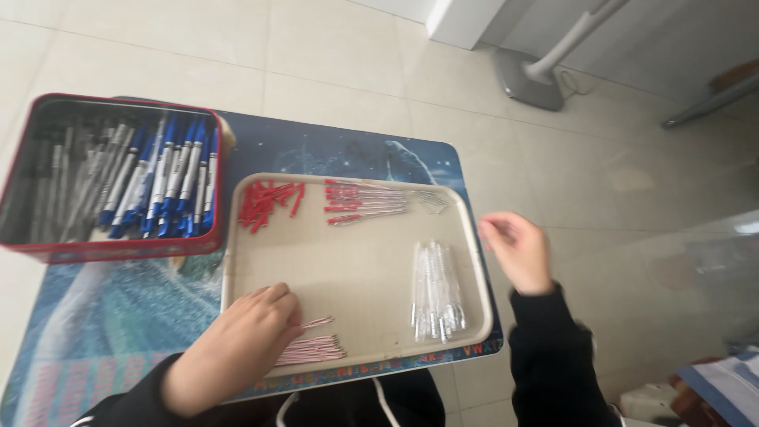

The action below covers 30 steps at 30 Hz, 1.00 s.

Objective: Assembling ballpoint pens by inserting ink refills into barrels and attaching caps.

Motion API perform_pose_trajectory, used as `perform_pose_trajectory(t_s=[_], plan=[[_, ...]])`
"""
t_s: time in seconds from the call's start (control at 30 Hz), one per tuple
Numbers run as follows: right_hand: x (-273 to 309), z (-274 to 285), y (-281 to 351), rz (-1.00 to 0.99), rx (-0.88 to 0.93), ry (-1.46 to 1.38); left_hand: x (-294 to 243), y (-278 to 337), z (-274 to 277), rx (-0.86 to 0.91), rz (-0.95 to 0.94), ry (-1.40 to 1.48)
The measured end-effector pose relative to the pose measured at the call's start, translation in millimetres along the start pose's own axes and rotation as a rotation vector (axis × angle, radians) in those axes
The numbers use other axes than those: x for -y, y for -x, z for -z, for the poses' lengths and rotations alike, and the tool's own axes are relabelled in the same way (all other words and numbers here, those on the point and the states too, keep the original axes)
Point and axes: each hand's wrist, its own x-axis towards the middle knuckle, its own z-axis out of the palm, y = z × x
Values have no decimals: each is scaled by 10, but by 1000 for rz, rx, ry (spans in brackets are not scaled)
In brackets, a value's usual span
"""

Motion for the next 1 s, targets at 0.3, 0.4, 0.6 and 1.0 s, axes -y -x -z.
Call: perform_pose_trajectory(t_s=[0.3, 0.4, 0.6, 1.0], plan=[[-361, -379, -623, 589, 384, 645, -55, -12, 450, 14, 342, 661], [-393, -438, -610, 673, 345, 755, -62, -10, 465, 52, 335, 660], [-426, -410, -517, 805, 301, 792, -73, -8, 506, 105, 344, 657], [672, -120, 836, 369, 314, -42, -409, 34, 478, -196, 190, 502]])
